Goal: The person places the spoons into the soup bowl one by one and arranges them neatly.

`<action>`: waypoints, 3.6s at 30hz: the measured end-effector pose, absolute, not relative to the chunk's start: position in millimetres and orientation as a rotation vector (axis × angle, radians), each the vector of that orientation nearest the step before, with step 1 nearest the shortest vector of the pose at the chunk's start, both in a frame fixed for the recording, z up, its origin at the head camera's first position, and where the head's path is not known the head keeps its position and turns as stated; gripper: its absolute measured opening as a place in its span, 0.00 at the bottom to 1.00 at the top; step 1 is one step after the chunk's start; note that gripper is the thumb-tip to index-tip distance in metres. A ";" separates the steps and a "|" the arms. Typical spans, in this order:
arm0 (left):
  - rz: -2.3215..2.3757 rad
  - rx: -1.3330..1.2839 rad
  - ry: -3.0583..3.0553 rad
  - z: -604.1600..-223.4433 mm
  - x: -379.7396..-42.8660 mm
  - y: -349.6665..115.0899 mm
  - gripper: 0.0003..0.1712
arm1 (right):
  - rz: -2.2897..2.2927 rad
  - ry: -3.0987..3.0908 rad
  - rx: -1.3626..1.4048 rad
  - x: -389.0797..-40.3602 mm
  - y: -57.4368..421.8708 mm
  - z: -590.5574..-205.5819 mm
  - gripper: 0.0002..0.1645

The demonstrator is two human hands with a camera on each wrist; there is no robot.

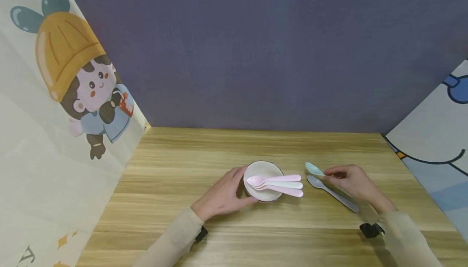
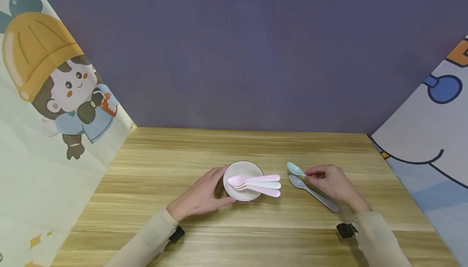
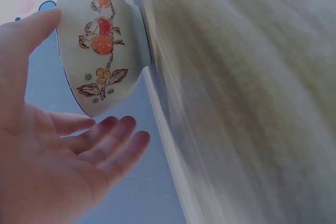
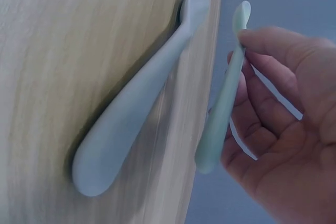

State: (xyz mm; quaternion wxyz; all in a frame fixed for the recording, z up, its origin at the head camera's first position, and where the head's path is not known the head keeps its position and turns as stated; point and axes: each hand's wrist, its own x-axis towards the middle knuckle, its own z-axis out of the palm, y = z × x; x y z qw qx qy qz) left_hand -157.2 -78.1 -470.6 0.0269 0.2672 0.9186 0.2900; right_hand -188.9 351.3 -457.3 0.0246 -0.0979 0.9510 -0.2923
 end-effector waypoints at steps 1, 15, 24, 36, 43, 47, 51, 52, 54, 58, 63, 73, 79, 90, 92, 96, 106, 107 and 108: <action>0.902 0.828 2.841 -470.2 -157.2 -77.8 0.59 | -0.905 2.935 -0.314 -189.3 349.9 -456.3 0.17; 0.929 0.851 2.869 -468.2 -161.4 -72.3 0.62 | -0.942 2.890 -0.353 -191.3 335.5 -445.5 0.15; 0.888 0.840 2.844 -465.2 -165.2 -67.3 0.65 | -0.950 2.903 -0.408 -193.7 330.6 -440.5 0.12; 0.879 0.804 2.820 -466.9 -163.8 -67.6 0.65 | -0.905 2.886 -0.467 -196.8 316.6 -425.7 0.12; 0.898 0.790 2.812 -468.6 -162.8 -68.6 0.64 | -0.945 2.855 -0.505 -199.4 307.0 -417.9 0.11; 0.901 0.789 2.811 -468.7 -162.7 -68.7 0.64 | -0.965 2.832 -0.527 -200.9 302.9 -414.7 0.12; 0.904 0.784 2.807 -468.0 -162.6 -69.0 0.64 | -0.972 2.833 -0.560 -202.4 298.3 -412.6 0.11; 0.903 0.783 2.807 -467.9 -162.5 -69.1 0.64 | -0.968 2.835 -0.569 -203.0 296.9 -412.0 0.10; 0.900 0.782 2.806 -467.7 -162.6 -69.2 0.64 | -0.953 2.842 -0.581 -203.9 294.4 -411.0 0.10; 0.891 0.788 2.805 -467.5 -162.4 -69.0 0.64 | -0.922 2.846 -0.611 -205.6 289.9 -409.7 0.09; 0.890 0.789 2.804 -467.3 -162.0 -68.9 0.64 | -0.910 2.838 -0.651 -207.7 283.9 -408.1 0.09; 0.890 0.787 2.799 -468.0 -162.1 -69.9 0.63 | -0.932 2.794 -0.679 -210.0 266.8 -403.7 0.09; 0.887 0.786 2.797 -467.8 -162.6 -70.3 0.63 | -0.962 2.762 -0.725 -212.5 256.1 -406.2 0.10; 0.863 0.784 2.796 -465.3 -162.6 -70.0 0.64 | -0.966 2.738 -0.789 -216.9 244.3 -413.2 0.08; 0.854 0.785 2.797 -465.3 -162.7 -70.0 0.64 | -0.969 2.736 -0.786 -217.3 241.7 -413.0 0.08; 0.843 0.782 2.795 -465.2 -162.7 -69.7 0.65 | -0.968 2.711 -0.795 -217.9 237.2 -412.9 0.08; 0.842 0.784 2.795 -464.5 -162.2 -69.5 0.65 | -0.959 2.656 -0.843 -219.2 228.9 -416.5 0.09; 0.843 0.782 2.794 -464.7 -162.0 -69.7 0.65 | -0.951 2.658 -0.851 -219.1 228.1 -417.6 0.09; 0.843 0.781 2.794 -465.0 -162.0 -69.9 0.65 | -0.940 2.662 -0.860 -219.1 227.4 -418.8 0.09</action>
